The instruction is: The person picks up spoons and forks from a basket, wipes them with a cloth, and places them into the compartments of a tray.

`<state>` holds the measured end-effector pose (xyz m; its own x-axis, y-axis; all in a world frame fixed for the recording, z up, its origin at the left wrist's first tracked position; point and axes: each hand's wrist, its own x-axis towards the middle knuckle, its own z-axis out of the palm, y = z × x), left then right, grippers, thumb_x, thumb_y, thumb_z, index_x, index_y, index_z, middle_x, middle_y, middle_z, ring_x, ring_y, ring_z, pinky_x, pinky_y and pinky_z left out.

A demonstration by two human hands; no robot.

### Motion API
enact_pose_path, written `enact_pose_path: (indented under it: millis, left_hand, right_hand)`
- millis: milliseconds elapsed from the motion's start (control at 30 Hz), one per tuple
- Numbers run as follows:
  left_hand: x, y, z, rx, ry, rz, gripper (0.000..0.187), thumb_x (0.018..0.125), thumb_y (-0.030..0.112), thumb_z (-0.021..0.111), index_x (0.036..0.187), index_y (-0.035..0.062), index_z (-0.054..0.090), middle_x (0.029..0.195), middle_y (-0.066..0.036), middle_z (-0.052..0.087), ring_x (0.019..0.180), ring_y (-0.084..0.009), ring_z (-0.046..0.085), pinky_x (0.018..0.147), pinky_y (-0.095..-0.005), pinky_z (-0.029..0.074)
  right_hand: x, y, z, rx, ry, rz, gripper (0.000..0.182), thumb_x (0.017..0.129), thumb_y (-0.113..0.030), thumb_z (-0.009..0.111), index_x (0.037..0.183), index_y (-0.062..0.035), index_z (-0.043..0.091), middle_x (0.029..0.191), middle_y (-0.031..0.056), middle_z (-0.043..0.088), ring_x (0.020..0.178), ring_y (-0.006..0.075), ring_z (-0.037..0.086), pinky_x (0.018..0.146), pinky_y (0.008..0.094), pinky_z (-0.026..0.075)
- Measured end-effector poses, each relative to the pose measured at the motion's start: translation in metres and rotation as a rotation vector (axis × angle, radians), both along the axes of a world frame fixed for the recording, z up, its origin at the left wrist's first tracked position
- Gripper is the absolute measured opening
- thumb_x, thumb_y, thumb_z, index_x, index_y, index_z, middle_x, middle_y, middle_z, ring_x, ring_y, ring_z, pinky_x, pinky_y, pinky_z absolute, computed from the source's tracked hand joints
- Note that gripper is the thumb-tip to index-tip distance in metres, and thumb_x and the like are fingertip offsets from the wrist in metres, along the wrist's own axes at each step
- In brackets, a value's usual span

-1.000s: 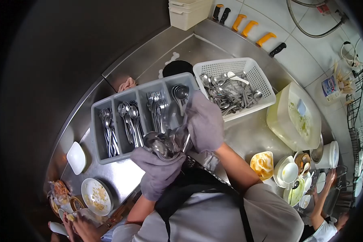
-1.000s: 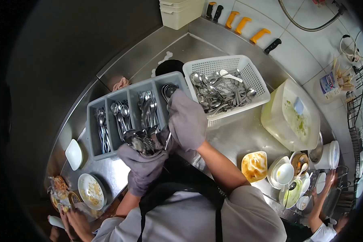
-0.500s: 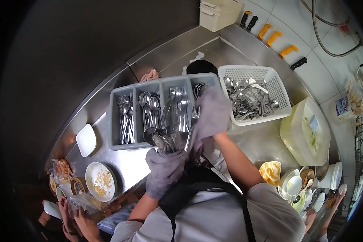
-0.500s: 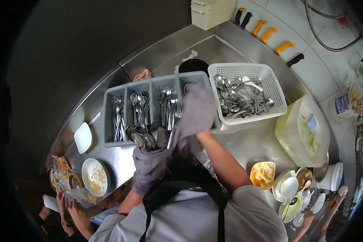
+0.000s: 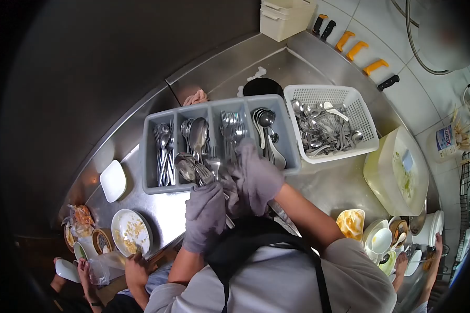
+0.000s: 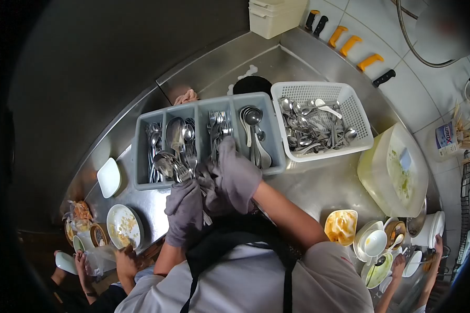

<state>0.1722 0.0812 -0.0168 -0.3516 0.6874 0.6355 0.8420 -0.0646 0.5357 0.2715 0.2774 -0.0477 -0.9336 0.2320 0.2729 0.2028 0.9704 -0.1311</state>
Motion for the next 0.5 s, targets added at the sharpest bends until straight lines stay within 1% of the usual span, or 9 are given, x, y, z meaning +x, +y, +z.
enact_pose_path:
  millis: [33,67,133,233,267,300,367,467,500]
  left_hand:
    - [-0.003,0.001,0.001,0.008,0.000,-0.054,0.024,0.077,-0.005,0.072,0.100,-0.0020,0.073,0.097,-0.014,0.075,0.092,-0.0344,0.073,0.088,-0.0423,0.058]
    - [-0.004,0.002,0.001,0.015,-0.005,-0.108,0.024,0.076,-0.005,0.072,0.100,-0.0018,0.074,0.098,-0.014,0.075,0.093,-0.0344,0.074,0.088,-0.0424,0.058]
    - [0.001,0.016,0.005,-0.011,-0.119,-0.254,0.023,0.074,-0.005,0.076,0.097,-0.0009,0.074,0.100,-0.015,0.075,0.096,-0.0323,0.074,0.087,-0.0415,0.059]
    - [0.005,0.013,-0.022,-0.030,-0.001,-0.304,0.025,0.076,-0.001,0.075,0.101,-0.0003,0.074,0.099,-0.017,0.074,0.096,-0.0318,0.073,0.090,-0.0422,0.058]
    - [0.010,0.015,-0.012,-0.121,-0.057,-0.257,0.028,0.075,0.001,0.075,0.103,0.0015,0.075,0.101,-0.016,0.075,0.095,-0.0322,0.074,0.089,-0.0432,0.059]
    - [0.011,0.017,-0.013,-0.066,-0.024,-0.260,0.028,0.075,0.001,0.075,0.103,0.0015,0.075,0.102,-0.016,0.075,0.095,-0.0320,0.074,0.088,-0.0432,0.059]
    - [0.010,0.023,-0.012,0.044,0.045,-0.272,0.028,0.075,0.001,0.075,0.103,0.0017,0.075,0.104,-0.015,0.075,0.095,-0.0316,0.074,0.088,-0.0431,0.059]
    - [0.011,0.024,0.005,-0.154,0.044,-0.248,0.028,0.074,0.000,0.075,0.103,-0.0008,0.074,0.102,-0.016,0.074,0.096,-0.0313,0.074,0.088,-0.0426,0.059]
    - [0.010,0.023,-0.001,-0.099,0.051,-0.257,0.027,0.075,0.000,0.074,0.102,-0.0016,0.074,0.102,-0.017,0.074,0.095,-0.0313,0.074,0.088,-0.0424,0.059]
  right_hand:
    - [0.004,-0.001,-0.010,-0.069,0.072,-0.002,0.088,0.071,-0.029,0.083,0.135,0.0074,0.036,0.117,0.0223,0.061,0.109,0.0360,0.064,0.099,0.0429,0.048]
    - [0.007,-0.003,-0.007,-0.268,0.149,0.000,0.078,0.075,-0.027,0.079,0.134,0.0058,0.039,0.116,0.0201,0.062,0.107,0.0327,0.064,0.099,0.0408,0.049]
    - [0.006,-0.005,-0.008,-0.809,0.328,-0.012,0.059,0.084,-0.023,0.072,0.131,0.0025,0.046,0.114,0.0156,0.064,0.105,0.0262,0.065,0.097,0.0366,0.050]
    - [0.012,0.010,-0.021,-1.508,0.667,-0.010,0.032,0.098,-0.017,0.060,0.126,-0.0025,0.055,0.112,0.0089,0.067,0.102,0.0163,0.065,0.094,0.0303,0.051]
    - [0.015,0.021,-0.014,-1.589,0.759,-0.017,0.025,0.102,-0.015,0.056,0.125,-0.0041,0.058,0.111,0.0066,0.068,0.100,0.0130,0.065,0.093,0.0282,0.051]
    - [0.020,0.023,-0.008,-1.518,0.862,-0.138,0.025,0.101,-0.010,0.056,0.125,-0.0022,0.059,0.111,0.0065,0.069,0.100,0.0130,0.066,0.090,0.0282,0.053]
    - [0.022,0.012,0.007,-1.293,0.680,-0.311,0.024,0.098,-0.013,0.055,0.115,0.0027,0.061,0.121,0.0164,0.062,0.121,0.0251,0.058,0.108,0.0403,0.043]
    - [0.006,-0.024,0.068,-0.228,-0.045,-0.497,0.025,0.095,-0.015,0.053,0.109,0.0041,0.060,0.114,0.0233,0.056,0.122,0.0400,0.049,0.108,0.0546,0.036]
    - [0.006,-0.022,0.065,-0.252,0.023,-0.422,0.026,0.094,-0.015,0.054,0.112,0.0033,0.058,0.111,0.0218,0.055,0.120,0.0394,0.049,0.107,0.0546,0.036]
